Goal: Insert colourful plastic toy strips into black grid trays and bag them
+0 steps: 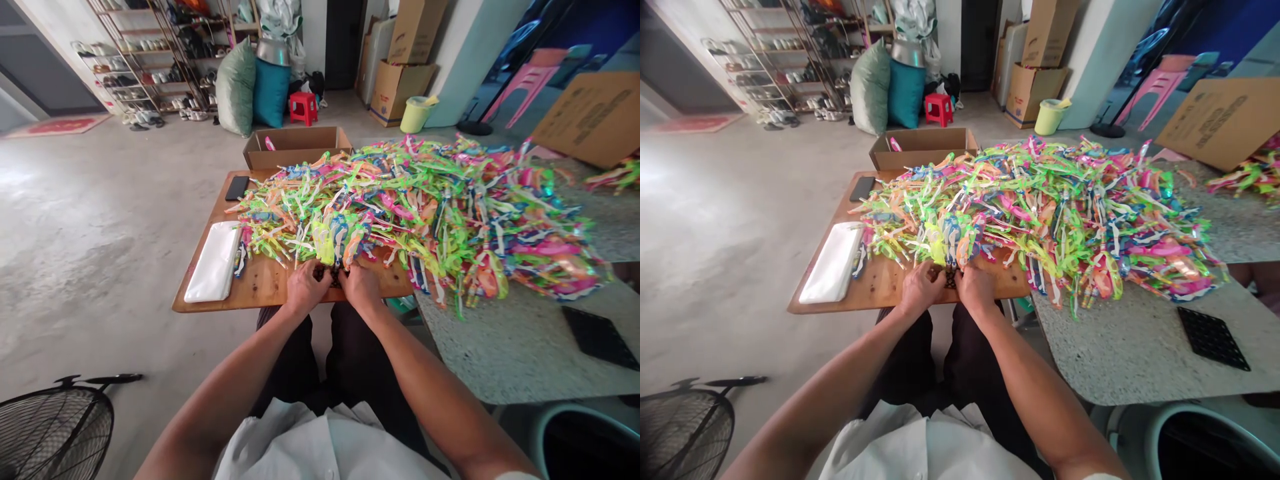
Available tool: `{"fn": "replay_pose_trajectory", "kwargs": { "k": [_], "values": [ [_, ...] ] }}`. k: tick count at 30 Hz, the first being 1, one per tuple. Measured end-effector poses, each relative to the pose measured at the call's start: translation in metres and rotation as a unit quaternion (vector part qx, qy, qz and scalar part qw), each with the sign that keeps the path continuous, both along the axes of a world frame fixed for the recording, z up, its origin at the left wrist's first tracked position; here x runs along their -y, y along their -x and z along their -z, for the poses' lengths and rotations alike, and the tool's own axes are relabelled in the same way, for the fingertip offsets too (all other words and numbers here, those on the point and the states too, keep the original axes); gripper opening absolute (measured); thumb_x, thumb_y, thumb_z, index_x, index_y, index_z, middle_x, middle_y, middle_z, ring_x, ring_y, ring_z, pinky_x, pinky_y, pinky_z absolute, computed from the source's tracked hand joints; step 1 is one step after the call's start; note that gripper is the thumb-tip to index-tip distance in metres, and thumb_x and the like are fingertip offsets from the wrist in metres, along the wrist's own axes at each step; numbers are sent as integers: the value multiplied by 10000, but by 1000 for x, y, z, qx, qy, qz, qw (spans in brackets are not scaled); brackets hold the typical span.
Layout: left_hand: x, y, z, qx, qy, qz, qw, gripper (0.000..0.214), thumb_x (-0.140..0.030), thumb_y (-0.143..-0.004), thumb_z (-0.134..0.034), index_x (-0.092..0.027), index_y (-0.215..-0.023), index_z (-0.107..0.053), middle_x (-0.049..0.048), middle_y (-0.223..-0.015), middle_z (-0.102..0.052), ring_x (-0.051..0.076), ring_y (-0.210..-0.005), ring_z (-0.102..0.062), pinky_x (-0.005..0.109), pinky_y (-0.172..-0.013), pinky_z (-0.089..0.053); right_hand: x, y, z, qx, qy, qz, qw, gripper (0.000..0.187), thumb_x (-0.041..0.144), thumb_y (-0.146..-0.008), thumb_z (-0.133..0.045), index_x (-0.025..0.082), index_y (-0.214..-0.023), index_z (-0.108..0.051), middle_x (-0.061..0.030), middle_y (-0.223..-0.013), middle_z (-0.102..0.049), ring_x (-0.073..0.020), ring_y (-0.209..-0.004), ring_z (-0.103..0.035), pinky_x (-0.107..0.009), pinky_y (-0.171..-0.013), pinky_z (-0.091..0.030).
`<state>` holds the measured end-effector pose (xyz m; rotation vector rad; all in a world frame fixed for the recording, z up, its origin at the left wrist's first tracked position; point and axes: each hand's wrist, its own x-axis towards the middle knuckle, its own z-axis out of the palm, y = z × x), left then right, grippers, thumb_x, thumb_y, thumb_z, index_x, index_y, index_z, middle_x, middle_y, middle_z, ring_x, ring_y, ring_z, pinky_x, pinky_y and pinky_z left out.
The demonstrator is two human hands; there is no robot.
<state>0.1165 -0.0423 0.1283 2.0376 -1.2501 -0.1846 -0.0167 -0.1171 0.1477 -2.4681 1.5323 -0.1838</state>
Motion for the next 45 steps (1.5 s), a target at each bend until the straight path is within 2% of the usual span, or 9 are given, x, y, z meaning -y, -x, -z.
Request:
{"fn": "replay_pose_trajectory", "kwargs": {
  "k": [4,9,15,20,26,31,37,41,45],
  "values": [
    [1,10,2,18,10,-8,1000,282,-409,-852,-764,-213,-1043,-697,90,-1000,-746,266,-1006,-670,347,-894,-490,-1,0,-3,-4,-9,-3,1000,336,394,-1025,-505,148,-1159,-692,-155,-969,-773,-270,-887,-745,-306,-758,-492],
    [9,7,10,-19,23,-3,1000,113,-326,-890,-738,-230,-951,-740,67,-987,-758,232,-969,-682,323,-882,-492,1,1,-5,-1,-22,-15,1000,347,409,-1025,-507,154,-1162,-698,-158,-978,-771,-273,-911,-744,-309,-780,-497],
    [3,-13,17,-185,77,-17,980,222,-377,-862,-747,-206,-994,-798,75,-1037,-801,258,-1002,-727,356,-914,-539,4,1,2,-9,-21,-19,1000,334,392,-1027,-518,147,-1180,-684,-157,-1024,-766,-266,-938,-737,-303,-794,-496],
    [0,-25,12,-258,65,-54,963,274,-403,-798,-760,-175,-948,-785,65,-908,-785,225,-833,-711,318,-761,-543,4,6,8,34,-14,-31,999,310,364,-1036,-526,150,-1216,-660,-147,-1068,-763,-252,-976,-728,-287,-821,-481],
    [-2,-24,0,-446,97,-13,890,324,-367,-744,-713,-157,-988,-744,42,-870,-730,129,-670,-626,202,-508,-430,4,12,14,80,-10,-55,995,318,372,-1057,-488,153,-1212,-659,-138,-1089,-753,-247,-1011,-707,-276,-853,-466],
    [-11,-30,-9,-517,80,-65,850,399,-417,-701,-770,-140,-988,-764,56,-864,-726,132,-712,-631,198,-545,-463,3,12,23,97,-3,-31,995,310,373,-1055,-487,155,-1182,-667,-135,-1070,-746,-246,-992,-698,-277,-837,-458],
    [-17,-31,-7,-450,111,-92,881,365,-488,-736,-776,-159,-889,-732,41,-901,-736,153,-787,-657,231,-622,-531,4,11,42,172,71,-33,982,283,356,-1022,-532,149,-1145,-681,-139,-1095,-724,-250,-999,-670,-297,-830,-461],
    [-18,-29,5,-401,106,-82,906,357,-404,-774,-775,-197,-1042,-661,60,-976,-781,184,-858,-715,271,-710,-564,4,11,51,209,106,-35,972,274,345,-1010,-541,144,-1127,-687,-144,-1071,-724,-252,-969,-665,-310,-809,-468],
    [-19,-29,14,-351,57,-83,931,268,-330,-768,-791,-193,-953,-654,81,-921,-795,220,-863,-742,309,-760,-565,3,11,53,212,103,-31,971,293,356,-1018,-525,151,-1162,-677,-136,-1067,-720,-242,-946,-659,-306,-789,-469]
  ]
}}
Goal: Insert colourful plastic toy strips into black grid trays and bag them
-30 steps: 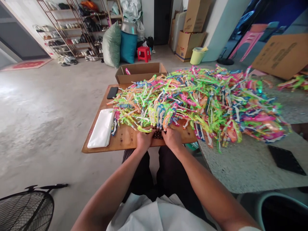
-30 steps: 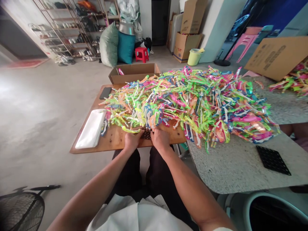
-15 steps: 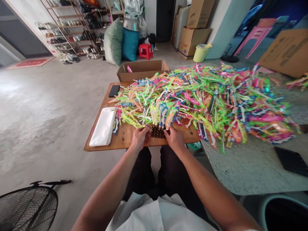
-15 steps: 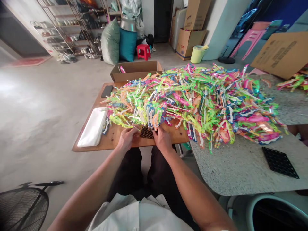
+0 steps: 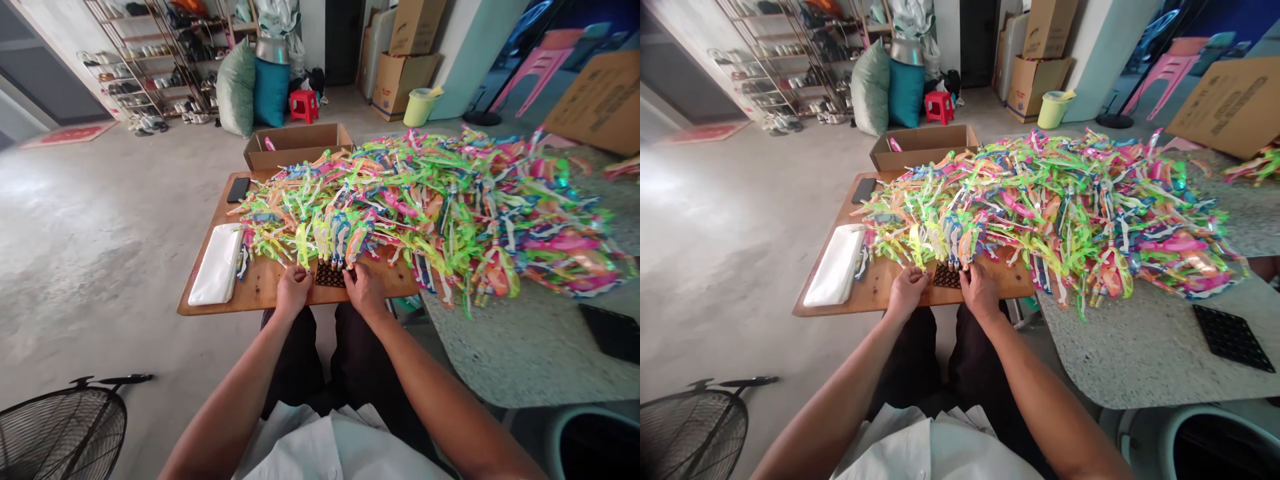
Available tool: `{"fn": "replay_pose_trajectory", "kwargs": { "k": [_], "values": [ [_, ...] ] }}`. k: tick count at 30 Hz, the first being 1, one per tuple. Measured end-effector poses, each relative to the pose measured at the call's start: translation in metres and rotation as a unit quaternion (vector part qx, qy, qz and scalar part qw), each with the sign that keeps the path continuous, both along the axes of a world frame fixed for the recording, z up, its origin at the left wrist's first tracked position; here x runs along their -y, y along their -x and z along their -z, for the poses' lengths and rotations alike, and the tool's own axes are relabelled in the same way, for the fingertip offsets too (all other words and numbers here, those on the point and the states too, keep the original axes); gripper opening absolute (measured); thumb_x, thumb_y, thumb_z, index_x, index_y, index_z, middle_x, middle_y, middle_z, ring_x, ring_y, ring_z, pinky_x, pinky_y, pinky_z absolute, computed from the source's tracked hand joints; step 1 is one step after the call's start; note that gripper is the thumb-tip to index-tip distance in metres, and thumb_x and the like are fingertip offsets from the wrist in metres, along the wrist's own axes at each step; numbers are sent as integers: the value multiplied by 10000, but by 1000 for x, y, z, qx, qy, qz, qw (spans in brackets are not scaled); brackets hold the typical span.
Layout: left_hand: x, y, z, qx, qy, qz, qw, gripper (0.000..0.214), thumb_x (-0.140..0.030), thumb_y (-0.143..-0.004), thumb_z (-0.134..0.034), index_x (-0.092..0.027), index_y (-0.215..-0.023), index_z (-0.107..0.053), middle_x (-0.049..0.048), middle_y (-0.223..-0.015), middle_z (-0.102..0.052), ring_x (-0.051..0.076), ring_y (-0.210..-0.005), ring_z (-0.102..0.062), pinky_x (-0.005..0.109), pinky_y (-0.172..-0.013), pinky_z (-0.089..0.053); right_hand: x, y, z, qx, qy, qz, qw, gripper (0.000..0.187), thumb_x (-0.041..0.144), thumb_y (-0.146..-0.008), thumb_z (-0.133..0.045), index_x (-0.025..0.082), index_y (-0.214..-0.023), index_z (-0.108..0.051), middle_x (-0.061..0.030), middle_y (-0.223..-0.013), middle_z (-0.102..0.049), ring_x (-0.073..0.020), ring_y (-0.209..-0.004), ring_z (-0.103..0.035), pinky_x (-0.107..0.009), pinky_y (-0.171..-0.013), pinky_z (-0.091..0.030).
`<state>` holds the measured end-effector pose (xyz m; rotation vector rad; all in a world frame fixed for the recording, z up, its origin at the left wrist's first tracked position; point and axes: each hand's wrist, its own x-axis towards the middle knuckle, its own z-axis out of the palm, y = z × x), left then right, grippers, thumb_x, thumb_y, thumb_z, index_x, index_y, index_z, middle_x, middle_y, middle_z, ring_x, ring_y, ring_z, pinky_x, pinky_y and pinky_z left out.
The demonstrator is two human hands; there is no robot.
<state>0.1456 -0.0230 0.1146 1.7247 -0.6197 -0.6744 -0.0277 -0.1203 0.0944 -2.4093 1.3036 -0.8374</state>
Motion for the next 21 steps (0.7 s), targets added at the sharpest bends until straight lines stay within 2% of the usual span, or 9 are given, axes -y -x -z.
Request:
{"fn": "replay_pose_trajectory", "kwargs": {
  "k": [5,8,13,17,21],
  "values": [
    [-2,-1,-4,61,-31,24,997,152,-317,-786,-737,-197,-853,-672,32,-859,-780,193,-813,-725,275,-732,-527,-1,-1,-1,3,-12,5,1000,302,363,-1023,-505,141,-1146,-667,-140,-1055,-720,-248,-925,-662,-318,-796,-472],
    [-2,0,-8,69,-12,35,997,212,-400,-809,-733,-197,-866,-711,13,-808,-742,170,-752,-685,260,-695,-513,0,-1,-3,4,-20,4,1000,282,347,-1016,-513,141,-1133,-667,-139,-1054,-723,-250,-926,-666,-316,-793,-472],
    [3,2,-11,171,9,32,985,197,-399,-856,-701,-215,-874,-768,12,-912,-738,163,-841,-666,262,-804,-509,3,1,-12,-22,-32,-33,999,244,287,-997,-536,155,-1147,-676,-130,-1088,-726,-256,-979,-671,-312,-807,-469],
    [12,6,-9,196,-33,46,979,218,-384,-907,-655,-209,-849,-771,-1,-775,-733,165,-754,-664,259,-746,-499,4,1,-17,-43,-49,-16,998,242,286,-981,-570,152,-1145,-687,-131,-1043,-735,-257,-955,-680,-312,-800,-472],
    [20,9,-5,223,-37,36,973,203,-372,-908,-680,-199,-853,-771,29,-823,-773,184,-767,-695,271,-757,-513,3,0,-17,-39,-41,-13,998,240,287,-984,-562,146,-1130,-690,-144,-1045,-738,-260,-971,-685,-313,-820,-480]
  ]
}}
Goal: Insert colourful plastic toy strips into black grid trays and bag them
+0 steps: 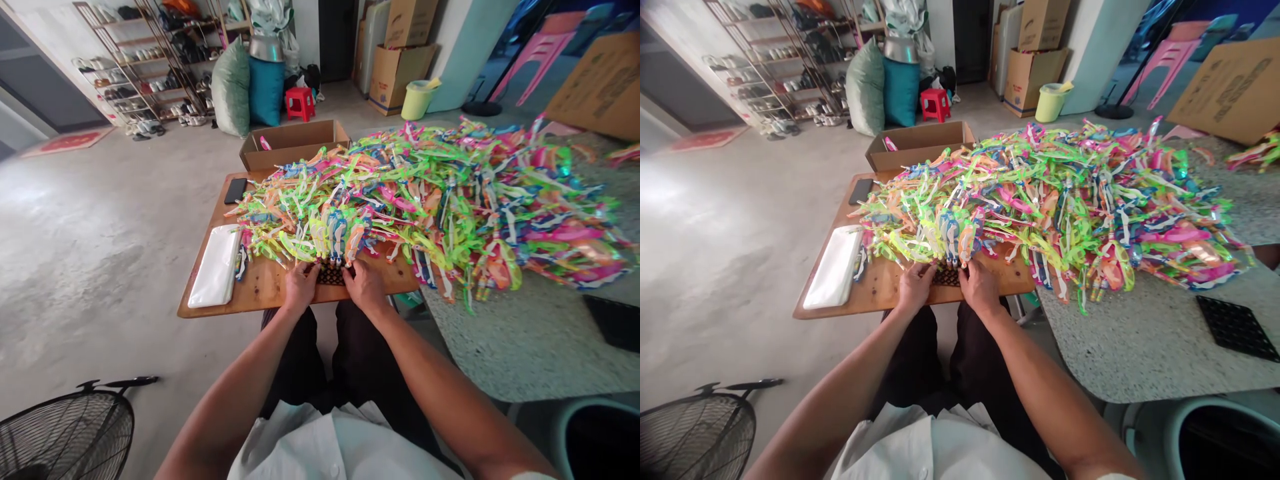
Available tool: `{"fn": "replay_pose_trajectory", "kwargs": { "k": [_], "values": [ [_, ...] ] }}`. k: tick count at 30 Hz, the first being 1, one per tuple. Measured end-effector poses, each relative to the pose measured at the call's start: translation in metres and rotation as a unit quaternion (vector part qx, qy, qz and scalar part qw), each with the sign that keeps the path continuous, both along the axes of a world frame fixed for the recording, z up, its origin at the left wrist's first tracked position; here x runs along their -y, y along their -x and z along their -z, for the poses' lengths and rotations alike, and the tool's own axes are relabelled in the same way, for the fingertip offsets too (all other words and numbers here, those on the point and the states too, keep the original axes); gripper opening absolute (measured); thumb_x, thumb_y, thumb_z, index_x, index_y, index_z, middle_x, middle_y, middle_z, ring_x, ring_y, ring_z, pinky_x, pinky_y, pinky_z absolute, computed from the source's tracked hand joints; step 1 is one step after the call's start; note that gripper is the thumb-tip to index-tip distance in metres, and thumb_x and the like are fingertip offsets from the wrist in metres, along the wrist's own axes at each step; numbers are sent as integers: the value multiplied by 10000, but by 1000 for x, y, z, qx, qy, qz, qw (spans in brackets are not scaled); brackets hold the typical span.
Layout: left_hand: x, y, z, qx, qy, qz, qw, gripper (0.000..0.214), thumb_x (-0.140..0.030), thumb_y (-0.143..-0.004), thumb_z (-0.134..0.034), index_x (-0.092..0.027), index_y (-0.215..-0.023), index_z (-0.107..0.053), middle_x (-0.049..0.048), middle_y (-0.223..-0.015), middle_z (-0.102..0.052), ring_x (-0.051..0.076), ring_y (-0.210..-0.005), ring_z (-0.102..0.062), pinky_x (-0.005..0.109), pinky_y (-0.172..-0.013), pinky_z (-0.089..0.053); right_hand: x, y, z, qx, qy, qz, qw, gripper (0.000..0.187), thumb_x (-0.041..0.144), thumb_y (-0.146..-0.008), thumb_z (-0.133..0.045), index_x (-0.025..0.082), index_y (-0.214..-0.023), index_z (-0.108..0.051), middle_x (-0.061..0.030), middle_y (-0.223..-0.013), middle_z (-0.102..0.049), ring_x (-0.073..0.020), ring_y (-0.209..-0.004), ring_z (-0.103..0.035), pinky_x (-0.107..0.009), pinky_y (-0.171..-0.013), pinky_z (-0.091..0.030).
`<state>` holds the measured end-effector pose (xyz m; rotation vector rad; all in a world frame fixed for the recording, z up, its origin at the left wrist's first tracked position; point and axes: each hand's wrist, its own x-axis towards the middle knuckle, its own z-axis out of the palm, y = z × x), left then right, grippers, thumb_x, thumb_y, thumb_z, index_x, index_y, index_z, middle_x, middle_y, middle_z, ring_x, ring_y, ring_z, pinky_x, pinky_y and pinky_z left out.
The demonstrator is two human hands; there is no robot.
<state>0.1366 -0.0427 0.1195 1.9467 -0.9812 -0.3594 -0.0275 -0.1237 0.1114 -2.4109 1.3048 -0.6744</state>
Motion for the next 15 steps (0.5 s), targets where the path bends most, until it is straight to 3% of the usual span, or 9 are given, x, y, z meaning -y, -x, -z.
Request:
{"fn": "replay_pose_trajectory", "kwargs": {
  "k": [6,11,15],
  "values": [
    [3,2,9,42,-11,-10,999,194,-369,-909,-698,-192,-867,-765,59,-859,-792,196,-794,-727,288,-753,-507,-1,2,1,-3,17,-11,1000,253,275,-991,-543,135,-1156,-674,-155,-1056,-732,-266,-996,-679,-319,-845,-485],
    [8,9,7,64,-33,-20,997,186,-363,-897,-701,-197,-850,-770,51,-809,-779,181,-744,-712,283,-736,-501,-1,2,0,-33,15,-11,999,259,283,-1000,-540,128,-1171,-659,-156,-1072,-726,-268,-992,-678,-318,-808,-469],
    [9,11,6,99,-7,-3,995,147,-316,-888,-699,-202,-818,-759,42,-823,-767,175,-762,-702,273,-739,-497,-1,2,0,-49,16,-11,999,246,300,-1018,-526,131,-1141,-655,-147,-1075,-728,-262,-986,-680,-314,-788,-451]
  ]
}}
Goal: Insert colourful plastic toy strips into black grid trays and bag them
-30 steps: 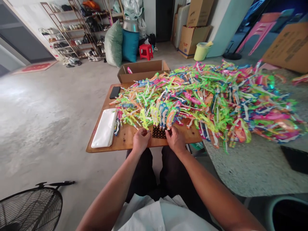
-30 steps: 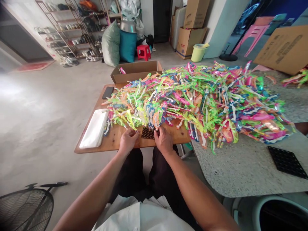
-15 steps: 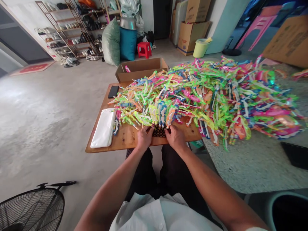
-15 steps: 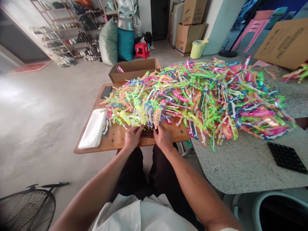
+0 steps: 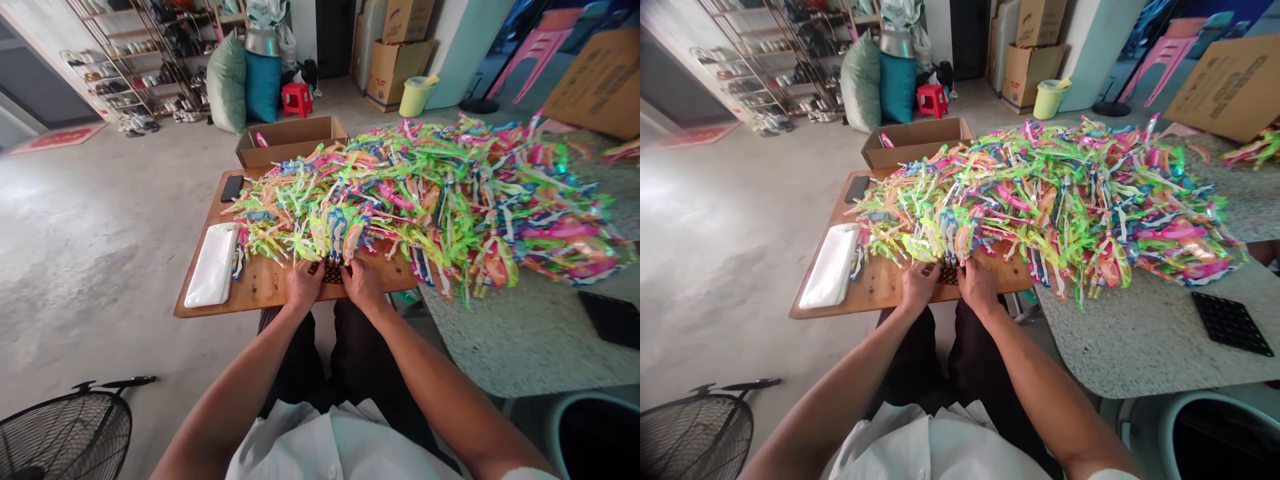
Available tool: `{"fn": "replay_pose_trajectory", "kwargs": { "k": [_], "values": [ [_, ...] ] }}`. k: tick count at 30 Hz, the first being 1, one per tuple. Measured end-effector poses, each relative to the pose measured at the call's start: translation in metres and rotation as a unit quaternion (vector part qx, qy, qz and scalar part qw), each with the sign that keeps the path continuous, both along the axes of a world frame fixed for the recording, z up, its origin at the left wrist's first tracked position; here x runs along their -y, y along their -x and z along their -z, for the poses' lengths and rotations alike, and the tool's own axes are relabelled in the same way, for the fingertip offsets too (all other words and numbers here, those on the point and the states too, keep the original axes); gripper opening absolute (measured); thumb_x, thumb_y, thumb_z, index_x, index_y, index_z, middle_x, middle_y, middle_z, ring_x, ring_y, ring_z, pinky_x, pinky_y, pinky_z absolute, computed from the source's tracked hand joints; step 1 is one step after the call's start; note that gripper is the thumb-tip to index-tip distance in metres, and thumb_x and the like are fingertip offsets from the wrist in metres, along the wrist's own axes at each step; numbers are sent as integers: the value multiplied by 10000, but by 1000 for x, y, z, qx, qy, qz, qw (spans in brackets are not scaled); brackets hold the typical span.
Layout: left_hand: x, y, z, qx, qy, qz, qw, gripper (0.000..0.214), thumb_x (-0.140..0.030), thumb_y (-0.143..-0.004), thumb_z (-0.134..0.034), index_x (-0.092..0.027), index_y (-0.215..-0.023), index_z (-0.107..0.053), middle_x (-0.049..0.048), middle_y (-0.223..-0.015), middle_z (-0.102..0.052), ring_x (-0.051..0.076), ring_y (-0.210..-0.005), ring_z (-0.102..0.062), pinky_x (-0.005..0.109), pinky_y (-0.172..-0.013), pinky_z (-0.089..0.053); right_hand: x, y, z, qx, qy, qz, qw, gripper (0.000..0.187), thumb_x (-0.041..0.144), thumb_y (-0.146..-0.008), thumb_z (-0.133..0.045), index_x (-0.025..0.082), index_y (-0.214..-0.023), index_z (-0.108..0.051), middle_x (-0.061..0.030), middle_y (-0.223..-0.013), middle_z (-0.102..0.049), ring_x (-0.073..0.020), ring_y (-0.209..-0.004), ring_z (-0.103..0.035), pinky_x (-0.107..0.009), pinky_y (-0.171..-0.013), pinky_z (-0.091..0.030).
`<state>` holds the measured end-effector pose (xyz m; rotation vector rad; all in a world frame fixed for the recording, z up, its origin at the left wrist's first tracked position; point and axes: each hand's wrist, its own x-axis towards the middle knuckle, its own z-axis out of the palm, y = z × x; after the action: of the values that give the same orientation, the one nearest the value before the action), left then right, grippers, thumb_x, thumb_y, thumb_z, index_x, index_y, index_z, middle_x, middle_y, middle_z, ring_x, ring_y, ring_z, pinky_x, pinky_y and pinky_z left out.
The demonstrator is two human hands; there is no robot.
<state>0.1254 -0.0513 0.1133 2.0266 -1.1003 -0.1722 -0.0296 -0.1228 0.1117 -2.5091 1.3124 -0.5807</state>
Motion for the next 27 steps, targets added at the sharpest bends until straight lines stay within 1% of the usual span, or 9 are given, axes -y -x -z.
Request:
{"fn": "replay_pose_trajectory", "kwargs": {
  "k": [2,5,8,10,12,16,20,24,27],
  "values": [
    [-1,0,0,10,14,15,1000,170,-319,-902,-681,-205,-795,-746,37,-827,-761,173,-770,-696,272,-747,-497,0,-1,-1,-2,-2,6,1000,244,306,-1026,-522,132,-1139,-651,-145,-1088,-729,-258,-981,-680,-312,-784,-444],
    [-1,-1,0,-6,9,19,1000,190,-341,-913,-669,-210,-786,-724,32,-819,-762,181,-781,-702,282,-758,-502,-2,-2,-2,-5,-9,19,1000,252,314,-1032,-518,130,-1146,-647,-149,-1095,-731,-257,-979,-679,-311,-780,-439],
    [1,-1,2,-47,14,19,999,107,-326,-896,-685,-224,-871,-702,28,-903,-786,188,-849,-726,287,-783,-516,-3,-4,-3,-10,-15,22,1000,254,313,-1034,-508,126,-1131,-651,-157,-1085,-727,-261,-993,-674,-311,-780,-438],
    [4,0,4,-57,15,26,998,83,-317,-888,-687,-235,-906,-681,19,-944,-788,181,-875,-729,283,-781,-517,-2,-5,-1,-9,-17,21,1000,257,310,-1031,-501,126,-1133,-647,-156,-1092,-723,-258,-993,-669,-311,-785,-439],
    [7,1,7,-51,4,23,998,80,-314,-878,-685,-238,-892,-662,14,-923,-775,177,-852,-720,282,-762,-511,-2,-5,2,-3,-17,18,1000,265,309,-1029,-493,127,-1156,-639,-151,-1100,-721,-253,-984,-665,-310,-796,-441],
    [12,5,10,-41,-10,-9,999,141,-347,-845,-716,-231,-852,-637,24,-840,-727,193,-813,-695,299,-749,-507,-1,-5,5,10,-13,5,1000,276,305,-1028,-486,128,-1183,-630,-145,-1104,-717,-255,-998,-661,-309,-813,-442],
    [11,4,2,-67,3,-14,998,259,-447,-831,-750,-218,-779,-639,23,-778,-700,194,-765,-671,298,-733,-504,-2,-4,5,12,-9,4,1000,270,300,-1030,-483,136,-1185,-631,-136,-1116,-713,-253,-1006,-663,-306,-806,-448],
    [5,-4,-9,-138,37,-9,990,250,-436,-879,-697,-200,-797,-686,4,-787,-726,158,-721,-654,263,-700,-495,0,-3,2,6,-12,0,1000,281,311,-1035,-480,140,-1197,-633,-142,-1117,-716,-252,-1002,-667,-309,-814,-456],
    [2,-8,-11,-141,30,0,990,218,-414,-867,-717,-202,-816,-715,-4,-777,-737,159,-727,-662,262,-719,-498,3,0,0,-4,-18,-7,1000,275,321,-1030,-496,140,-1173,-647,-150,-1114,-723,-258,-1003,-675,-310,-814,-462]
  ]
}}
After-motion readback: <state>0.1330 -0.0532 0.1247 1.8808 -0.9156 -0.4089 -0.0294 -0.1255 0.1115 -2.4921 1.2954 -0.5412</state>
